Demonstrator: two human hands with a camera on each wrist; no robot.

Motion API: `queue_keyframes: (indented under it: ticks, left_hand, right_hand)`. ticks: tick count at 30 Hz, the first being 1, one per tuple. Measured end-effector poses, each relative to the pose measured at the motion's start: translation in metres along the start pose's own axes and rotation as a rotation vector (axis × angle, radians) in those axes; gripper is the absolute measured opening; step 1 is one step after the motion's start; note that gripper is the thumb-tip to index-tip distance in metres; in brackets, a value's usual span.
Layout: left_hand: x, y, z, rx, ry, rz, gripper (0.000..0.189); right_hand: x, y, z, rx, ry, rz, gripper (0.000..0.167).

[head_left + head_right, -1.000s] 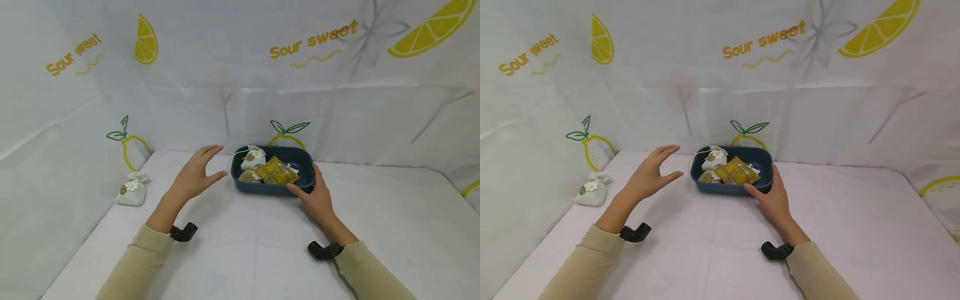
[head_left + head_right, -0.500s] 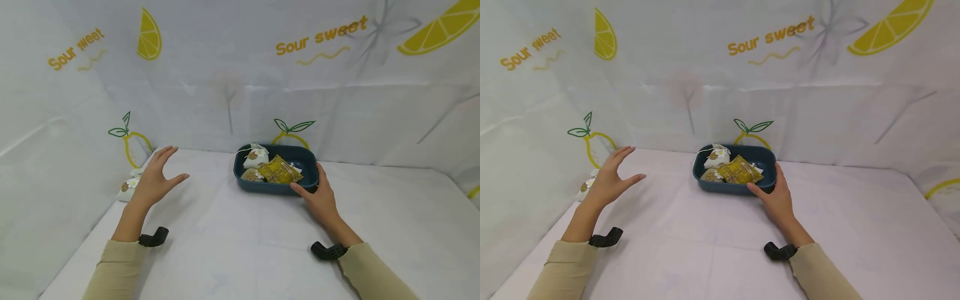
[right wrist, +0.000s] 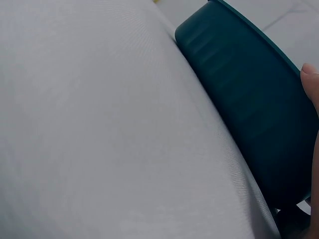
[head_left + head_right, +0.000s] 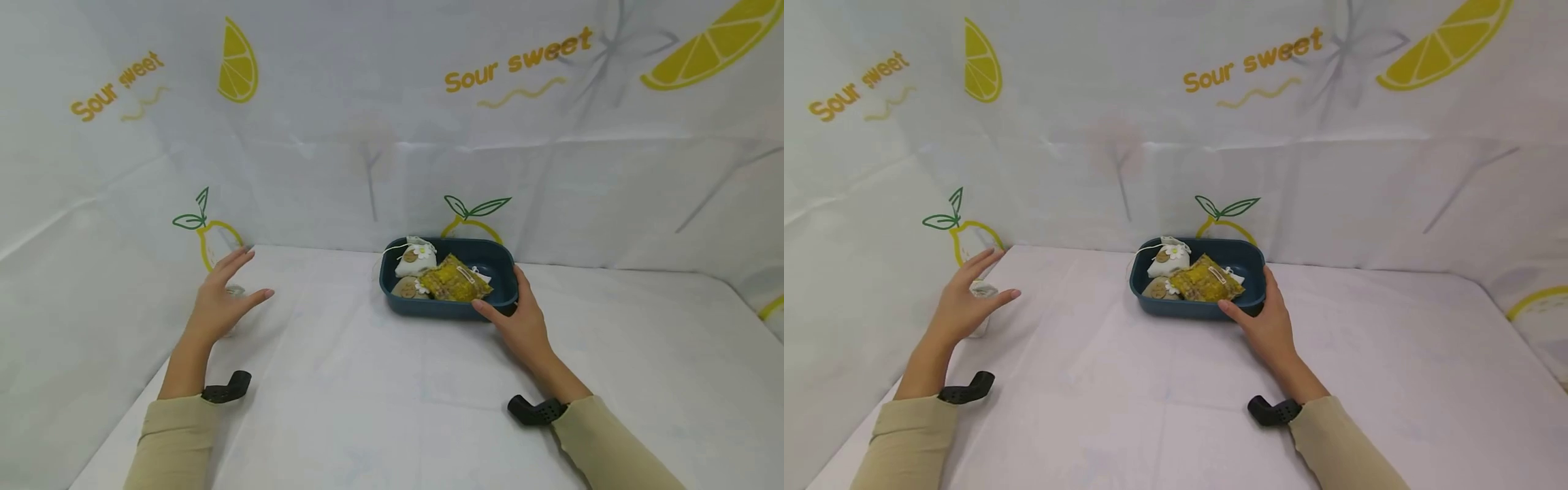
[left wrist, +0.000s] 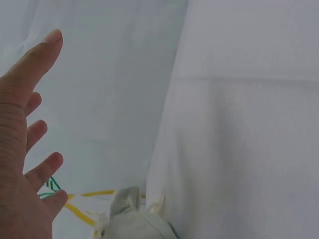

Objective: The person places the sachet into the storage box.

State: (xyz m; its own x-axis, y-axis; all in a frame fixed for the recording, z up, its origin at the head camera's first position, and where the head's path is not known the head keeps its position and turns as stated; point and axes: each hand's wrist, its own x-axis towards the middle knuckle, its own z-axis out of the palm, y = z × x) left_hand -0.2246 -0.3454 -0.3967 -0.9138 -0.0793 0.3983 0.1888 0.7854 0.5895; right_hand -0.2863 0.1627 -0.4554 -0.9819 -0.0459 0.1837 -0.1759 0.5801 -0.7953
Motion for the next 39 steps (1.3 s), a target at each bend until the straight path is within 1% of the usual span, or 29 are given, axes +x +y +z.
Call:
queue_keyframes:
  ticks: [2,6,10,12,15,19,22,26,30,35,39]
  left_hand:
    - [-0.002,-0.006,-0.002,-0.017,0.0,-0.02,0.083]
    - [-0.005,-0.021,-0.006,0.008,-0.01,-0.032,0.085]
    - [-0.008,-0.037,-0.008,0.036,-0.037,-0.048,0.089]
    - [-0.01,-0.044,-0.007,0.062,-0.053,-0.061,0.091]
    - [-0.014,-0.053,-0.005,0.127,-0.075,-0.095,0.094]
    - [-0.018,-0.062,-0.001,0.196,-0.061,-0.115,0.094]
    - [-0.019,-0.067,0.001,0.217,-0.036,-0.097,0.093]
    - [-0.019,-0.071,0.003,0.236,-0.035,-0.08,0.092]
    - [-0.02,-0.071,0.003,0.26,-0.049,-0.089,0.091]
    - [-0.022,-0.067,0.002,0.294,-0.057,-0.133,0.087]
    - [-0.023,-0.064,0.003,0.306,-0.06,-0.179,0.078]
  right_hand:
    - [0.0,-0.001,0.0,-0.001,0.003,-0.006,0.107]
    - [0.0,-0.001,0.002,0.005,-0.004,-0.015,0.106]
    - [0.001,-0.002,0.003,0.002,-0.002,-0.026,0.106]
    - [0.0,-0.002,0.003,-0.004,0.005,-0.029,0.106]
    - [0.0,-0.002,0.002,-0.008,0.007,-0.028,0.106]
    - [0.001,-0.002,0.001,-0.008,0.005,-0.028,0.107]
    - [0.001,-0.001,0.001,-0.011,0.01,-0.032,0.106]
    - [0.001,0.0,0.0,-0.011,0.004,-0.026,0.106]
    - [0.0,0.0,-0.001,-0.016,0.0,-0.017,0.106]
    - [0.0,-0.001,-0.001,-0.022,0.0,-0.006,0.107]
    - [0.0,-0.001,-0.001,-0.022,0.001,-0.004,0.107]
